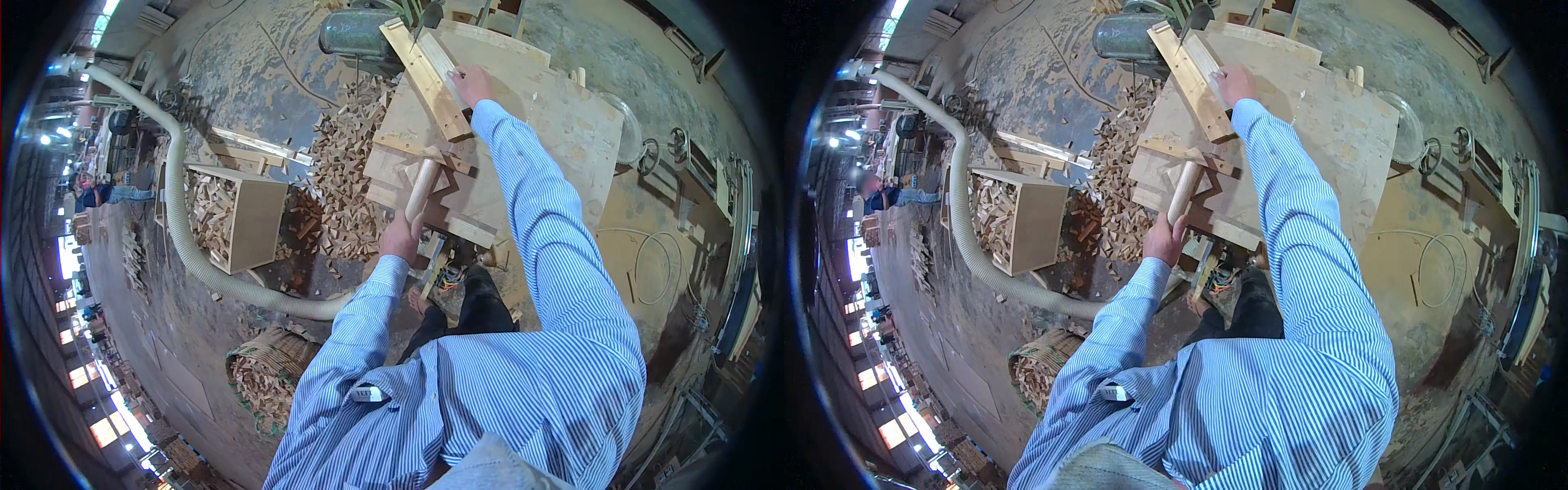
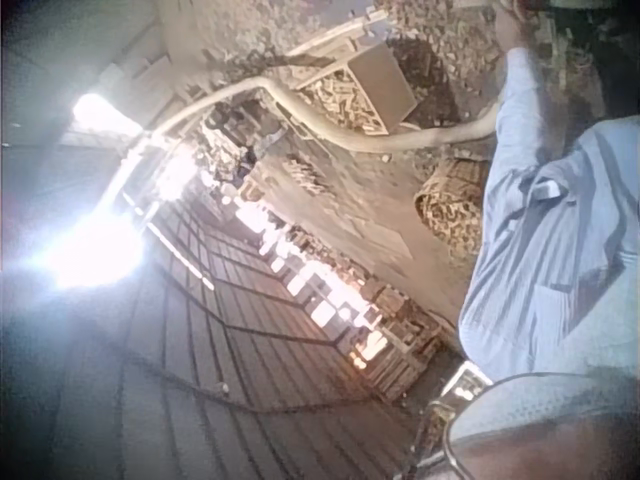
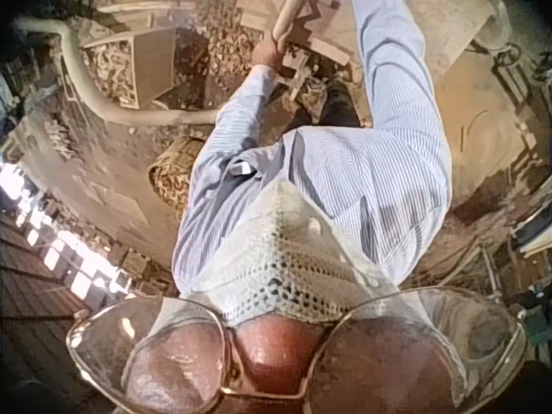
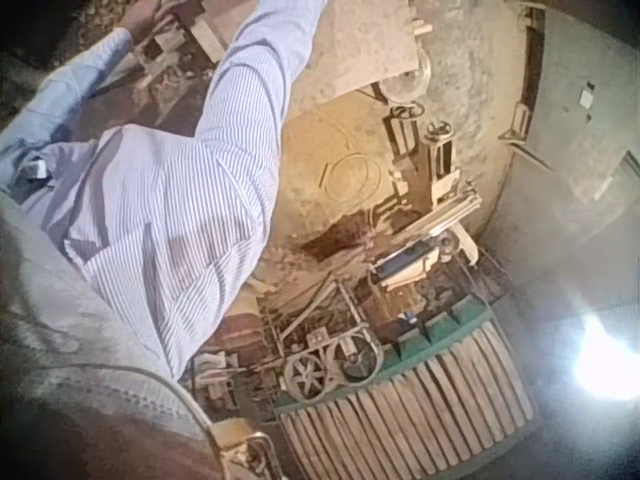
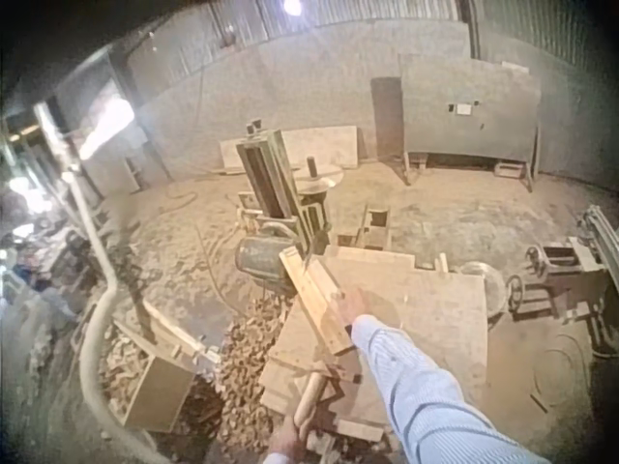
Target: Shaping a cylindrical piece of wood using a mechanical jig in a workshop.
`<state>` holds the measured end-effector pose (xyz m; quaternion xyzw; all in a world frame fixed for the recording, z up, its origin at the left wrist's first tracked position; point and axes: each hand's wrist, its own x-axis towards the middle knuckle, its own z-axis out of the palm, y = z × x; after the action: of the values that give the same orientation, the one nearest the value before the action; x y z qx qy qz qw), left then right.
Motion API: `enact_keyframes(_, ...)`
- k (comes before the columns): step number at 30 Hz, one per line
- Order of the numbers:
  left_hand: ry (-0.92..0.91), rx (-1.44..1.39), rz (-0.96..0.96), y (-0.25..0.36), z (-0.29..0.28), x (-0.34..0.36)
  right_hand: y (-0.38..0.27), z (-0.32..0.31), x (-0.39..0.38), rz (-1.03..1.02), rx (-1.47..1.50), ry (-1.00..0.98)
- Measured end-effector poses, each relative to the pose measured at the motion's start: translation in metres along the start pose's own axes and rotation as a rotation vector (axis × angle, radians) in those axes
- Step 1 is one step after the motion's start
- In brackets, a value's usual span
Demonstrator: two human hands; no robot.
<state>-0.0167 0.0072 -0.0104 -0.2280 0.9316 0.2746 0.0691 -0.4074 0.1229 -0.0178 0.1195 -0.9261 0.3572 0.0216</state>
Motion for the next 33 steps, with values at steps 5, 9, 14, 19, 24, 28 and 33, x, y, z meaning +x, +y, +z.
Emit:
enact_keyframes(5,-0.012,0.027,-0.022,0.001,-0.011,-0.011,0.002,-0.010,-0.027,0.010,0.028,-0.065)
enact_keyframes(9,-0.040,-0.005,-0.037,0.000,-0.019,-0.030,0.008,-0.035,-0.045,0.018,0.018,-0.194)
enact_keyframes(14,-0.017,-0.020,-0.055,-0.030,-0.022,-0.054,-0.056,-0.031,-0.096,-0.010,-0.068,-0.030)
enact_keyframes(19,-0.043,-0.046,-0.028,-0.037,-0.018,-0.073,-0.045,-0.013,-0.128,-0.003,-0.121,0.020)
enact_keyframes(24,-0.075,-0.033,-0.045,-0.049,-0.021,-0.089,-0.047,-0.009,-0.122,0.167,0.035,-0.108)
enact_keyframes(28,-0.112,-0.036,-0.099,-0.062,-0.025,-0.097,-0.065,-0.006,-0.127,0.156,0.021,-0.167)
enact_keyframes(33,-0.103,-0.085,-0.065,-0.056,-0.028,-0.100,-0.042,-0.013,-0.134,0.036,-0.128,-0.021)
